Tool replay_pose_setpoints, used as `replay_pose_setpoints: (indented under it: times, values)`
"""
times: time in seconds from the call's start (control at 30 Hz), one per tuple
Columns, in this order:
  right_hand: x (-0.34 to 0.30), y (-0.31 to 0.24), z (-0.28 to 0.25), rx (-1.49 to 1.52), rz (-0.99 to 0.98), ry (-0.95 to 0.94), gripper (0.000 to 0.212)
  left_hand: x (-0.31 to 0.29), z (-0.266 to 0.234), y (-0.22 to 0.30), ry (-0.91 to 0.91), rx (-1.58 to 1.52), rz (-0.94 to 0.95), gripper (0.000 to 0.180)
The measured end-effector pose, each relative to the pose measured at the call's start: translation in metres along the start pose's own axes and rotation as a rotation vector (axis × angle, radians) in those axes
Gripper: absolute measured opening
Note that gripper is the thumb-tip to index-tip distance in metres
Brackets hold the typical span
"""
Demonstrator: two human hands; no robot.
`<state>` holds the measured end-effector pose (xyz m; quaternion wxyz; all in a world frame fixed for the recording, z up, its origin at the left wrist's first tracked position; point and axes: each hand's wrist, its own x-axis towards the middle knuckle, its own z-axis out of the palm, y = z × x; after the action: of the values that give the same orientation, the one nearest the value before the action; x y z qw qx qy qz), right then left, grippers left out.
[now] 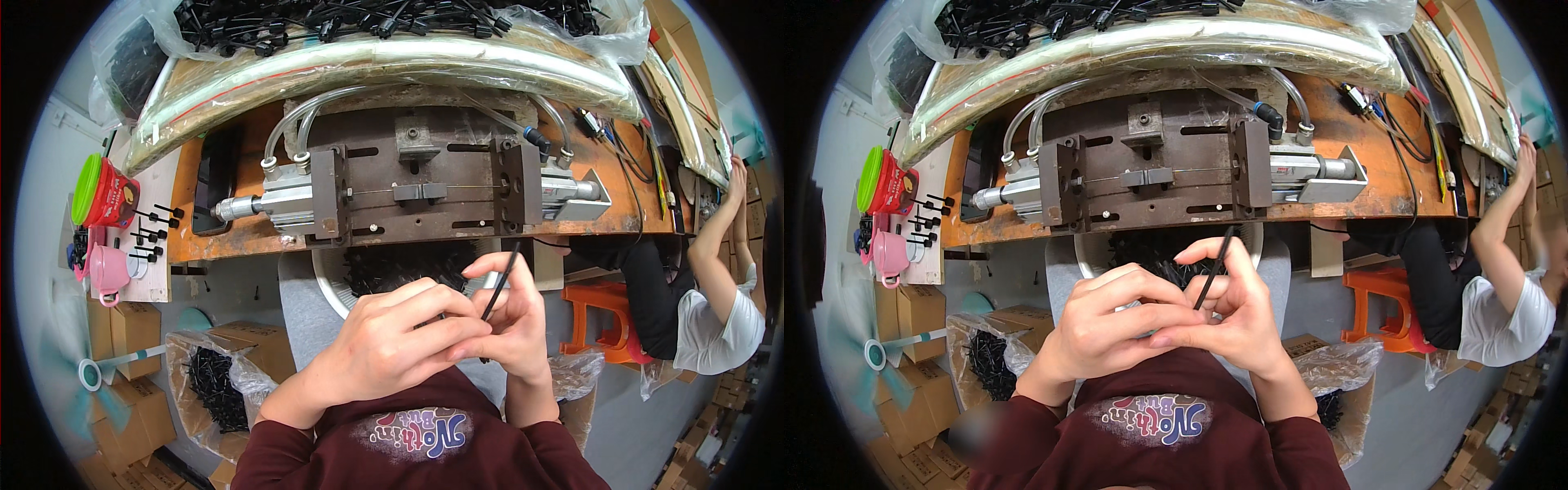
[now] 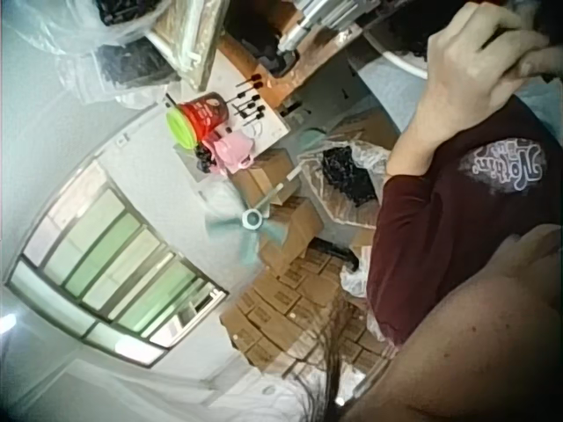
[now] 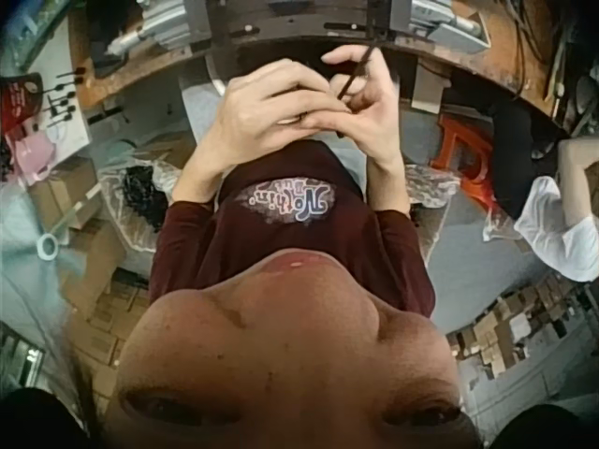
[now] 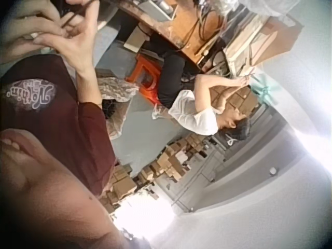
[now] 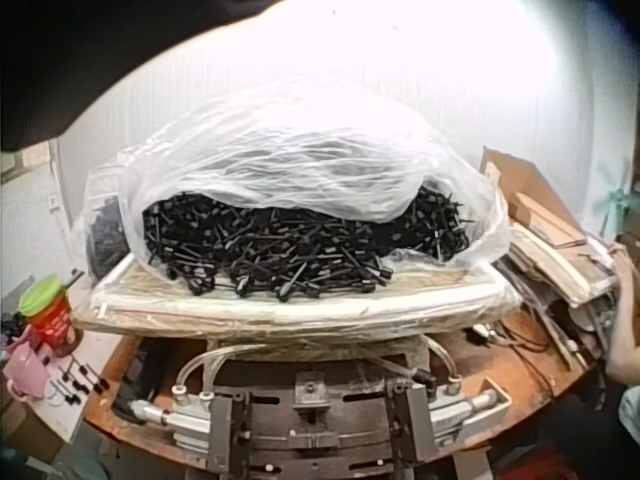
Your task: Manually assemble small plastic and wire components using a pneumatic jig.
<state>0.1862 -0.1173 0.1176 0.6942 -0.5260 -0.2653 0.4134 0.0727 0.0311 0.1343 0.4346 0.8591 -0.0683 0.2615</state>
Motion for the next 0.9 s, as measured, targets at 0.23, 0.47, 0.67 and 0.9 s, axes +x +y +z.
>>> replay_pose_setpoints:
  times: [0.23, 0.47, 0.67, 0.9]
  values:
    - [0.002, 0.006, -0.013, 0.154, -0.030, -0.087, 0.063, 0.000, -0.007, -0.001, 0.174, 0.090, -0.084, 0.032]
    - [-0.004, 0.005, -0.025, 0.233, -0.364, -0.177, 0.083, 0.003, 0.000, -0.025, 0.107, 0.528, -0.090, 0.028]
    - [-0.005, 0.001, -0.023, 0.179, -0.362, -0.253, 0.045, 0.018, 0.003, -0.022, 0.108, 0.650, -0.199, 0.024]
    - [-0.009, -0.014, -0.027, -0.154, -0.496, -0.111, 0.029, 0.023, 0.003, -0.019, 0.085, 0.635, -0.254, 0.023]
